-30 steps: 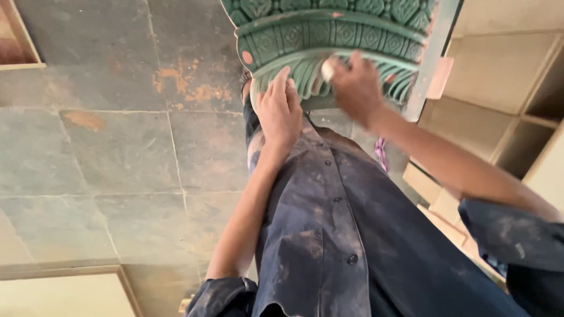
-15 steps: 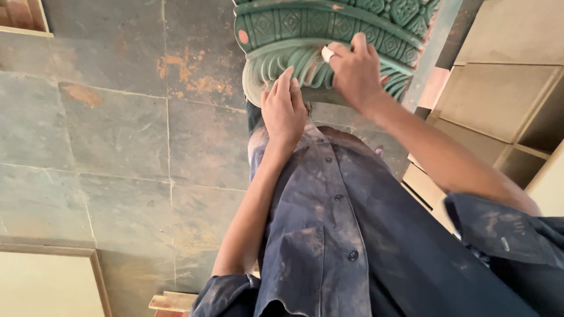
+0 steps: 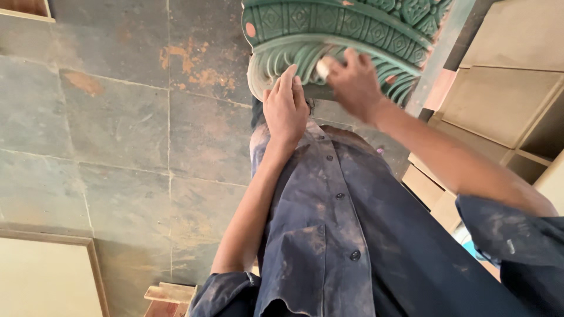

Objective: The person sands the carved edges of a green and pink wooden headboard using a sanding block. They move along the length of the headboard, focusing on the detailed patterns and curves.

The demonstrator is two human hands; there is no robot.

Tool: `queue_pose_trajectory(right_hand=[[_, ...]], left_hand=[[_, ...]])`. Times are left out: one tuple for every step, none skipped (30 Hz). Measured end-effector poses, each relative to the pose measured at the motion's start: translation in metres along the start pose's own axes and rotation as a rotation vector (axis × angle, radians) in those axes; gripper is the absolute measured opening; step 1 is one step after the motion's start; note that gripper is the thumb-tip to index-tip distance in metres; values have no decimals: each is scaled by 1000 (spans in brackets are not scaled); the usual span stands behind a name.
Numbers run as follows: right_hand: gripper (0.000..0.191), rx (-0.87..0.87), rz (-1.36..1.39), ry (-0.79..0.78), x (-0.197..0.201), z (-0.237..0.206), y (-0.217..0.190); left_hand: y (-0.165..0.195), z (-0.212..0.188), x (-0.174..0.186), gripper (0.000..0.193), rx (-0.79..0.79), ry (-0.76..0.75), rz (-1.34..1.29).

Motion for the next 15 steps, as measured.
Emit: queue_pose_trajectory(right_hand=[[15, -52, 6, 20, 2, 0, 3], [18, -105, 14, 39, 3, 0, 5], [21, -156, 21, 59, 4, 0, 8], [22, -135, 13, 87, 4, 0, 7], [23, -112, 7, 116, 4, -1, 2], [24, -90, 3, 140, 3, -2, 1], [24, -91, 16, 110, -1, -2, -1], [24, -96, 23, 76, -6, -3, -5], [23, -98, 26, 44, -10, -5, -4], [23, -191, 31, 70, -13, -7, -5], [23, -279, 31, 100, -14, -8, -4], [22, -364, 31, 135, -15, -11, -1], [22, -282, 49, 163, -16, -11, -7], [22, -202, 68, 187, -16, -12, -10], [21, -125, 83, 216, -15, -13, -12]], left_hand=[[0, 1, 1, 25, -11, -1, 4], [1, 3, 2, 26, -20, -2, 11], [1, 4, 2, 26, -30, -2, 17], [2, 5, 3, 26, -55, 11, 12], [3, 6, 4, 25, -78, 24, 10], [5, 7, 4, 25, -98, 35, 8], [4, 8, 3, 25, -84, 19, 16], [4, 8, 2, 25, -71, 0, 17], [4, 9, 0, 25, -60, -17, 15], [3, 9, -1, 26, -29, -36, 23], [2, 9, -3, 27, 0, -49, 27], [1, 9, -3, 28, 27, -58, 33], [4, 9, -3, 27, -12, -36, 27], [6, 9, -2, 26, -48, -19, 21], [9, 9, -2, 25, -90, -3, 13]])
Point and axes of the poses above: each hand's wrist, its own z-axis towards the middle knuckle, its own x-axis out of the back of the hand, y = z × x, the point moved 5 cm from there along z, towards the middle knuckle, and after that the axes turned 11 degrees about -z, right-handed, at the moved point
